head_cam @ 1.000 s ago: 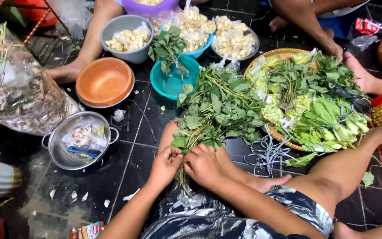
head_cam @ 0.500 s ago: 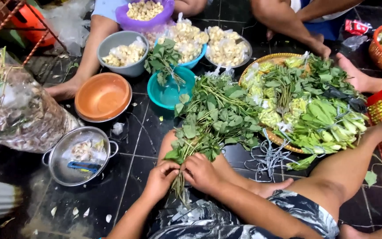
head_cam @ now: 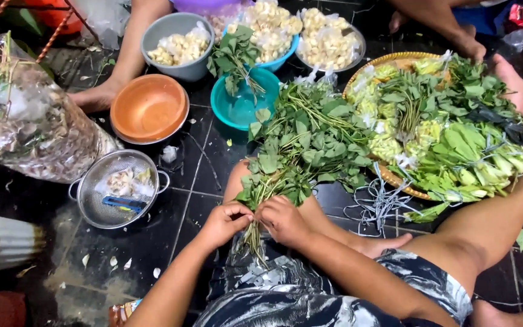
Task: Tying bunches of leafy green vegetables with string while sitting on the floor.
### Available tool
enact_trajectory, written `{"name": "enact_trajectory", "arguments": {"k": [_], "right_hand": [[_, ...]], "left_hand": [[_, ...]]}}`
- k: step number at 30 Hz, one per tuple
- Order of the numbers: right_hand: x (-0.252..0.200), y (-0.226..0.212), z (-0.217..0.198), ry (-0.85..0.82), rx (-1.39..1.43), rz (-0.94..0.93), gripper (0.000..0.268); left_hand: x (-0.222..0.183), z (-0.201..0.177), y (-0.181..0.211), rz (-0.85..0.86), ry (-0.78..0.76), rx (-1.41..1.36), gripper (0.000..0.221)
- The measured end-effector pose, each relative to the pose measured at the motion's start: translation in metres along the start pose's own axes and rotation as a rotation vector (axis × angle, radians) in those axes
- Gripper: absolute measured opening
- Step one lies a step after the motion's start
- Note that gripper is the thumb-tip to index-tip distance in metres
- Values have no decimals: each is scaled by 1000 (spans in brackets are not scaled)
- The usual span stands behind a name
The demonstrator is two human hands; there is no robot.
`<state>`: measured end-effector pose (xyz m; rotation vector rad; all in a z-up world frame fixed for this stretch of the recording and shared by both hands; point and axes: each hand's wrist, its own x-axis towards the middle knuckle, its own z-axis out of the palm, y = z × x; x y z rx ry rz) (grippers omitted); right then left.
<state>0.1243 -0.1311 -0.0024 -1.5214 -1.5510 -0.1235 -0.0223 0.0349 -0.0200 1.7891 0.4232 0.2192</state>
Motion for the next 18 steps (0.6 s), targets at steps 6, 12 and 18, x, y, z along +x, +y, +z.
{"name": "enact_trajectory", "arguments": {"k": [6, 12, 18], "right_hand": [[2, -4, -9, -19, -76, -80, 17], [-18, 0, -10, -23, -195, -97, 26], [-7, -22, -32, -65, -169, -41, 20]], "left_hand": [[1, 9, 5, -30, 113, 65, 8], [-1, 10, -15, -151, 290, 228, 7], [-9, 17, 36, -370, 194, 404, 28]]}}
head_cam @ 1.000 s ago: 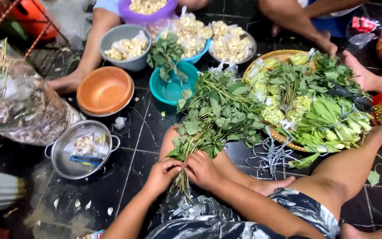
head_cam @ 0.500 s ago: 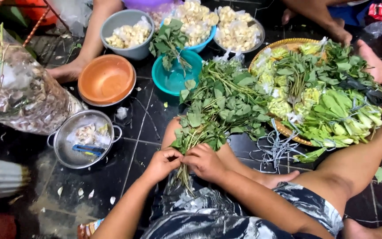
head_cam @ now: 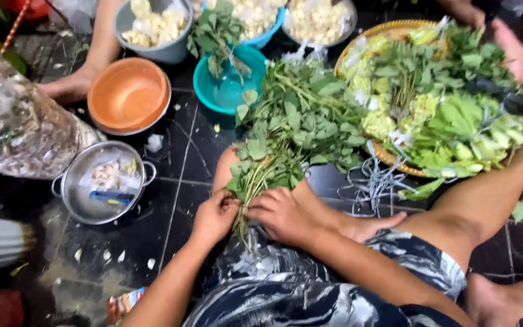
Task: Tying bunches of leafy green vegetables with string while sitting on the floor.
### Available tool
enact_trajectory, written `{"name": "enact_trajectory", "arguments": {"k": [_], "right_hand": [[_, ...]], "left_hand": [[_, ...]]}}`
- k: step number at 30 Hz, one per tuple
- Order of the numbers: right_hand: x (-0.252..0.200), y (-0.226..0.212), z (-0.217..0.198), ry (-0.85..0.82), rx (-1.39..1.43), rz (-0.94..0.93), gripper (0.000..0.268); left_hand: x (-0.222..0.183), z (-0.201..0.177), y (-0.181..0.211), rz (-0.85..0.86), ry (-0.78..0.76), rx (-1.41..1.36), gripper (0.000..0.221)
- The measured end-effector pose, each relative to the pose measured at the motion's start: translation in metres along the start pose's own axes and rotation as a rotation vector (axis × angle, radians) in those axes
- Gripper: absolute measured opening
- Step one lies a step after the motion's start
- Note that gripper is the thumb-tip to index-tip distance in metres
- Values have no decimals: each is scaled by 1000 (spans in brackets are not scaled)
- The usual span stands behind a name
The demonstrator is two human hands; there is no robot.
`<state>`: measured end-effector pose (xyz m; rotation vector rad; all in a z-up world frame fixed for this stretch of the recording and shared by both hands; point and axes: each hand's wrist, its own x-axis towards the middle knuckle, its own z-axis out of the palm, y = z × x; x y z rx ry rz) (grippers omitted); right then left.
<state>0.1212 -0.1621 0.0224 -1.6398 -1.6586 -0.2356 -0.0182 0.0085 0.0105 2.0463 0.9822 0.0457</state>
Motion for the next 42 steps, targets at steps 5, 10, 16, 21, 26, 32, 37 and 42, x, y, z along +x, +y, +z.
{"name": "enact_trajectory", "arguments": {"k": [5, 10, 16, 21, 26, 32, 37, 42], "right_hand": [[-36, 7, -20, -9, 111, 125, 22], [-98, 28, -51, 104, 218, 604, 15], [-175, 57, -71, 212, 229, 914, 15], [-157, 43, -89, 217, 312, 986, 21], [-168, 43, -84, 220, 263, 1022, 21], [-185, 64, -83, 140, 280, 1236, 20], [-182, 94, -94, 218, 253, 1284, 24], [-209, 147, -123, 427, 293, 1516, 22]], "left_hand": [[-22, 0, 35, -7, -102, 368, 51], [-29, -43, 113, 78, 14, -169, 61], [81, -100, 142, 390, 378, -311, 43], [224, -102, 145, 738, 636, -129, 30], [304, 4, 85, 226, 609, 278, 101], [198, 144, 129, 702, 360, 261, 36], [130, 185, 165, 826, 4, 244, 34], [74, 223, 160, 778, -391, 134, 29]]}}
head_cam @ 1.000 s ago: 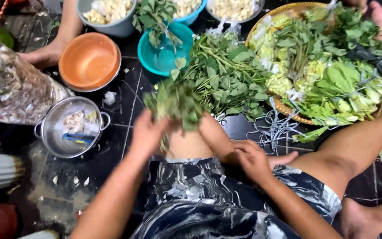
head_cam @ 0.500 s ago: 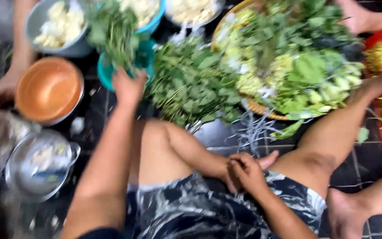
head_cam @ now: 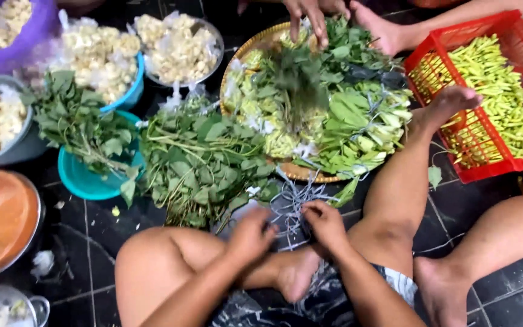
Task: Tying bunches of leafy green vegetables with string while sitting on the floor.
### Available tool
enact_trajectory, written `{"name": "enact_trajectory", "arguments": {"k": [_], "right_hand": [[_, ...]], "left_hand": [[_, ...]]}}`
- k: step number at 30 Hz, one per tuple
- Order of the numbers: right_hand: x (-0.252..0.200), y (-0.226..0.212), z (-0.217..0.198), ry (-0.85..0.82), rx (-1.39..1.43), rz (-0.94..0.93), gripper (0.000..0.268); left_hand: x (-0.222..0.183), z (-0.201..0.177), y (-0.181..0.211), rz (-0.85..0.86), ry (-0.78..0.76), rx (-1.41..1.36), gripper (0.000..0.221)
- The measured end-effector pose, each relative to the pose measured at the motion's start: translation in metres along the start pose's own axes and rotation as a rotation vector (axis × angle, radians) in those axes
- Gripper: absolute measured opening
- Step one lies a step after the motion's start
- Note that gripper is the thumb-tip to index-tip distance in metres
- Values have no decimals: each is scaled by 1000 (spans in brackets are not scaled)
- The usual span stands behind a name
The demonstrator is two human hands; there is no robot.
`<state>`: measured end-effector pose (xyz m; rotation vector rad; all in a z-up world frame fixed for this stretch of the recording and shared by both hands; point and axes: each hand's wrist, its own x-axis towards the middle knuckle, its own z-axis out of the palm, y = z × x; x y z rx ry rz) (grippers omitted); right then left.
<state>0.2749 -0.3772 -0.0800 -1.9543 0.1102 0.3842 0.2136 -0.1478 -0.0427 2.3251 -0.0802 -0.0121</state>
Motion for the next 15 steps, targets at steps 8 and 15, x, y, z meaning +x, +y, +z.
{"name": "enact_trajectory", "arguments": {"k": [8, 15], "right_hand": [[106, -54, -44, 322, -21, -115, 19], [227, -108, -12, 310, -375, -14, 50]], "left_hand": [[-37, 56, -17, 91, -608, -245, 42], [3, 29, -34, -82, -457, -272, 26]]}}
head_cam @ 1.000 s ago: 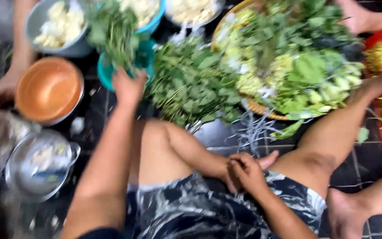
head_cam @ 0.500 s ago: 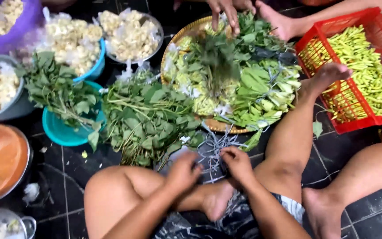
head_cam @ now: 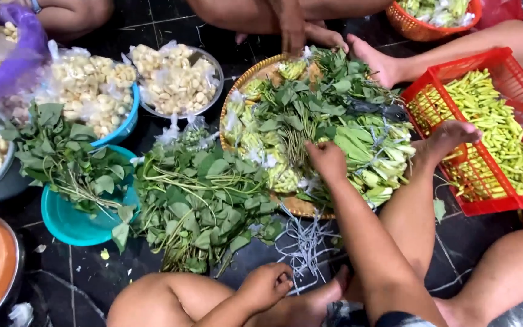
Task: Tying bunches of leafy green vegetables with string while sitting on the floor.
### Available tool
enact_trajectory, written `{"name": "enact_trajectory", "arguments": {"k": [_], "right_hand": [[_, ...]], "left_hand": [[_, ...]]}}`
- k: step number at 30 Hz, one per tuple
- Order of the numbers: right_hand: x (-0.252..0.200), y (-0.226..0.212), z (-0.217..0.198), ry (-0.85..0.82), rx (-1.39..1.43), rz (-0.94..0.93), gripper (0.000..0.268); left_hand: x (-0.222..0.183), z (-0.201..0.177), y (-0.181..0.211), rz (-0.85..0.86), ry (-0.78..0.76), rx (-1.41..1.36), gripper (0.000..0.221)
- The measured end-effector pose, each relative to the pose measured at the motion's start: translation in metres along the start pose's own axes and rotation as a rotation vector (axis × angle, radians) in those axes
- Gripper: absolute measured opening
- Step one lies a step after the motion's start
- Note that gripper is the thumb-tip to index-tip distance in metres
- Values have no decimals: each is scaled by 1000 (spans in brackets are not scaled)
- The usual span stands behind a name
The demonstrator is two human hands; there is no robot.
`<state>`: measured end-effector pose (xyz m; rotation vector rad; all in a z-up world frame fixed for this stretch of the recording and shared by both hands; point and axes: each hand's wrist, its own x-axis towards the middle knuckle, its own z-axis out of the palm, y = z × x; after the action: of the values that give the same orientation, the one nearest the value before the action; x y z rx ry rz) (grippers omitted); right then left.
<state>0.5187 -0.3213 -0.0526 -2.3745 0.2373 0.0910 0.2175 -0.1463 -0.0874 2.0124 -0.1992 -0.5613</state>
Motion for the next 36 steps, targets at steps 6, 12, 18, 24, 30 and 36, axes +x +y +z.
{"name": "enact_trajectory", "arguments": {"k": [6, 12, 18, 24, 30, 36], "right_hand": [[35, -42, 11, -178, -121, 251, 54], [64, -16, -16, -298, 324, 360, 26], [64, -2, -28, -387, 384, 354, 30], [65, 8, -19, -429, 457, 361, 28], [63, -1, -3, -175, 468, 217, 15], [49, -19, 11, -204, -44, 136, 54]], "left_hand": [[16, -9, -16, -41, -31, 26, 32], [8, -18, -4, 42, -63, -9, 38], [9, -18, -1, -5, -86, 9, 39], [11, -19, 0, -79, -131, 67, 40], [13, -20, -1, -87, -144, 65, 39], [14, -16, -3, -65, -145, 85, 39]]}}
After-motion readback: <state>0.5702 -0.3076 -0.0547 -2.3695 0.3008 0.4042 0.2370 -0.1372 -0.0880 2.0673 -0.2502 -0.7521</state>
